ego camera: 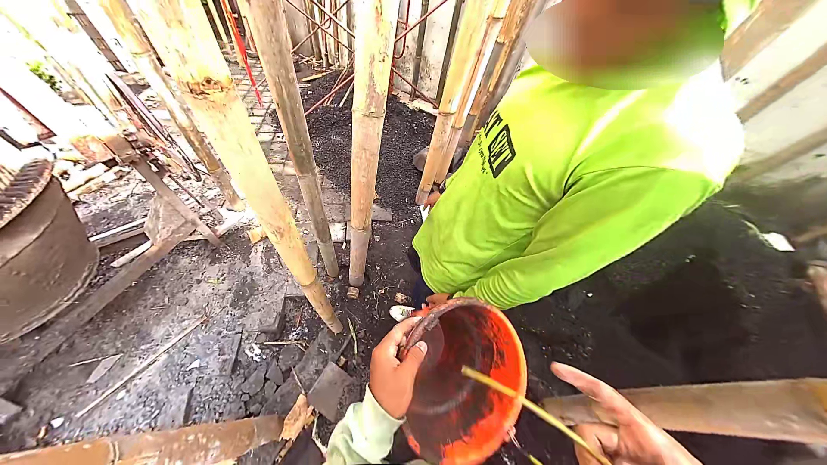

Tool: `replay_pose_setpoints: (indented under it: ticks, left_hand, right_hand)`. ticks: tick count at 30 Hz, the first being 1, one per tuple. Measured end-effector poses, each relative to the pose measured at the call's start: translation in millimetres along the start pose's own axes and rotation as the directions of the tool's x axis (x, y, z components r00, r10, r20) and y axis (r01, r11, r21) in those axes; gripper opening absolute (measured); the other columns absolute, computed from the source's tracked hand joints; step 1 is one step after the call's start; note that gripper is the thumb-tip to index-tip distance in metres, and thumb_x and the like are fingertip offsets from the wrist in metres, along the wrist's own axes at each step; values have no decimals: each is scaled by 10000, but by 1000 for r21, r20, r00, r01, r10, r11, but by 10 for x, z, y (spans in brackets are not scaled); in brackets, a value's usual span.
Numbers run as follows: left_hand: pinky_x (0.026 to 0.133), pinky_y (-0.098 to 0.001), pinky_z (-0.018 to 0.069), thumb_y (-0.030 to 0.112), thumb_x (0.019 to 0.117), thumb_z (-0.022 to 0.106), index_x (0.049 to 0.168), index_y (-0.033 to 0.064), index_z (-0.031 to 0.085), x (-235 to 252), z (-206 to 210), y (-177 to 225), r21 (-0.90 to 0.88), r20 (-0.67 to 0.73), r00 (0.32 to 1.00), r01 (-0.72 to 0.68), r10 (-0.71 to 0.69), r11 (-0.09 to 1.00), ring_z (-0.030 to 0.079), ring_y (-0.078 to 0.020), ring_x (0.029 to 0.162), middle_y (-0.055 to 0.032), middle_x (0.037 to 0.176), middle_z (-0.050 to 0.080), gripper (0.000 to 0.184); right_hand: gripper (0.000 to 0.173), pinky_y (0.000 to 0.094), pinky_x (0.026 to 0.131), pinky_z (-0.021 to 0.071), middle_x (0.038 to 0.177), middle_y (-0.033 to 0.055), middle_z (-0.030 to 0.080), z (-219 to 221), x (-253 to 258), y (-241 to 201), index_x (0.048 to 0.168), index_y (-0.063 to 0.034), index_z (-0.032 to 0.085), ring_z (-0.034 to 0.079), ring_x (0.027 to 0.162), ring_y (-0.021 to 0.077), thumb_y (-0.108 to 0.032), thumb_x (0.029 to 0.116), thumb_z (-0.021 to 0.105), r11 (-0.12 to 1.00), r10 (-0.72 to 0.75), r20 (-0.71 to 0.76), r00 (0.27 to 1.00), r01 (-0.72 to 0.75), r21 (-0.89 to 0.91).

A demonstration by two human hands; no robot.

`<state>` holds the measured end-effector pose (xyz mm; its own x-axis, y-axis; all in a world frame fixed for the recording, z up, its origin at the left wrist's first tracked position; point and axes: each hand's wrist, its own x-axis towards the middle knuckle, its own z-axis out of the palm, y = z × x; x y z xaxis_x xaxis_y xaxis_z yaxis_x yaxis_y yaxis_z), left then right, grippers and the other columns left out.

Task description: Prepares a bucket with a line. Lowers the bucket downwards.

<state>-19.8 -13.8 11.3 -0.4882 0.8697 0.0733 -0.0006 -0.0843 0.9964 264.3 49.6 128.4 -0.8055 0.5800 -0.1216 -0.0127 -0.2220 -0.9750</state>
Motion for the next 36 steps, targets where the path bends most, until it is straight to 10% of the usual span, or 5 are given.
replay_pose_setpoints:
  ticks: [3, 7, 24, 31, 36]
  left_hand:
    - [932, -252, 564, 103, 937, 625, 1228, -82, 681, -126, 60, 169, 207, -55, 943, -312, 330, 927, 705, -98, 1024, -155, 1144, 741, 350]
    - [879, -248, 561, 170, 943, 642, 1168, -19, 735, -191, 96, 254, 370, -79, 852, -457, 517, 809, 698, -93, 931, -109, 1017, 762, 309]
    - [677, -252, 499, 192, 978, 612, 1159, 57, 756, -198, 200, 196, 495, 82, 728, -622, 681, 606, 572, -135, 671, -42, 739, 627, 268]
    - [876, -299, 602, 135, 948, 620, 1230, -17, 715, -42, 119, 103, 345, 74, 961, -276, 268, 897, 733, -125, 957, -123, 1121, 757, 335]
    - [654, -267, 506, 178, 863, 694, 1234, 60, 721, 107, 70, 99, 361, 151, 971, 120, -185, 925, 584, -60, 668, 1, 856, 701, 391]
  right_hand:
    - [326, 174, 480, 431, 770, -104, 628, 177, 111, 54, 1327, -16, 610, 485, 522, -26, -123, 1035, 512, 956, 17, -315, 949, -107, -271]
    - [261, 139, 660, 494, 879, -14, 741, 336, 280, 60, 1047, -3, 759, 587, 697, -84, -136, 1036, 534, 808, -154, -319, 935, -67, -586]
    - [208, 160, 743, 558, 820, 78, 754, 521, 173, -182, 903, 47, 753, 681, 764, -37, -92, 985, 622, 683, -388, -345, 855, 15, -730]
    - [215, 197, 702, 541, 820, 30, 738, 404, 67, -275, 924, 18, 760, 647, 733, -27, -130, 979, 615, 688, -317, -503, 804, -171, -706]
    - [309, 408, 604, 507, 712, -11, 672, 364, 391, 22, 853, -139, 762, 625, 649, 117, -362, 972, 584, 592, -132, -494, 860, -331, -735]
